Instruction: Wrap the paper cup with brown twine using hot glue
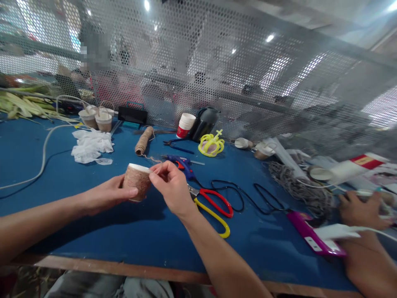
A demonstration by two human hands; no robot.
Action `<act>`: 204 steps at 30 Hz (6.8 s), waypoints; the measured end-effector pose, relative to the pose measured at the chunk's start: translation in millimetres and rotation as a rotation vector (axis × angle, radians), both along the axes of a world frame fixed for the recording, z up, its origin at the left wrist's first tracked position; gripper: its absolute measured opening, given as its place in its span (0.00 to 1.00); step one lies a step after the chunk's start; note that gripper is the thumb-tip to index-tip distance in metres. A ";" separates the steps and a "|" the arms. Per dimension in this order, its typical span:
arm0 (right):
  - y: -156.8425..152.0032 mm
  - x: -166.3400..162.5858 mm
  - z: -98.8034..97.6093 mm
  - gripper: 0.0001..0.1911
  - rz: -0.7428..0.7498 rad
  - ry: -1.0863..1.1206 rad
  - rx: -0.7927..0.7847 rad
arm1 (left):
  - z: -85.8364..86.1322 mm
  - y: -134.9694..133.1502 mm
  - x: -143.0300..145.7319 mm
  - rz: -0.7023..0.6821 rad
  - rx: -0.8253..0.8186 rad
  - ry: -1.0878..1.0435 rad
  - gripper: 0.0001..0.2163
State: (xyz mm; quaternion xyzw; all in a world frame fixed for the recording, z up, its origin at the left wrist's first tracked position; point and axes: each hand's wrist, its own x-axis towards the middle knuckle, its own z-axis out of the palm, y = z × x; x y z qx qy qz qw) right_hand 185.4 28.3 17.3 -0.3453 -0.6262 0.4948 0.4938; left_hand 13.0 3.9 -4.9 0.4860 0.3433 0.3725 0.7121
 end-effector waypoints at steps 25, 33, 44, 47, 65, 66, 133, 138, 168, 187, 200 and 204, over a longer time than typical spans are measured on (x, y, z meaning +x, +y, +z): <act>-15.6 -7.2 4.5 0.07 0.000 -0.547 0.413 | 10.6 0.3 -7.0 0.303 0.989 0.646 0.04; -14.5 -8.1 4.3 0.08 0.061 -0.578 0.430 | 12.9 2.0 -6.2 0.273 0.910 0.645 0.02; -12.0 -8.2 6.9 0.05 0.079 -0.495 0.359 | 12.6 2.6 -8.2 0.195 0.768 0.594 0.01; -5.4 -8.8 9.4 0.02 0.109 -0.391 0.201 | 15.6 1.9 -9.7 0.166 0.720 0.597 0.02; 57.8 -74.8 41.1 0.05 0.535 -0.697 -0.060 | 23.6 -12.3 -11.7 -0.218 0.560 0.314 0.04; 62.2 -76.0 35.7 0.06 0.544 -0.799 -0.075 | 23.1 -12.4 -11.8 -0.212 0.551 0.301 0.04; -34.4 45.7 18.5 0.19 -0.072 -1.259 1.158 | -3.9 18.1 -19.6 0.136 0.223 0.071 0.08; -35.0 47.8 11.4 0.19 -0.094 -1.266 1.206 | -3.9 17.3 -20.3 0.130 0.225 0.067 0.07; -35.0 48.3 23.8 0.19 -0.043 -1.263 0.970 | -3.4 16.8 -22.5 0.086 0.266 0.082 0.06; -40.1 46.9 22.0 0.19 -0.043 -1.362 1.093 | -1.9 16.1 -22.1 0.080 0.255 0.076 0.06; -36.6 45.6 27.2 0.17 -0.036 -1.240 0.771 | -3.8 17.6 -23.5 0.066 0.257 0.084 0.07; -40.6 41.7 26.3 0.16 -0.055 -1.235 0.771 | -1.1 15.6 -22.8 0.068 0.238 0.080 0.07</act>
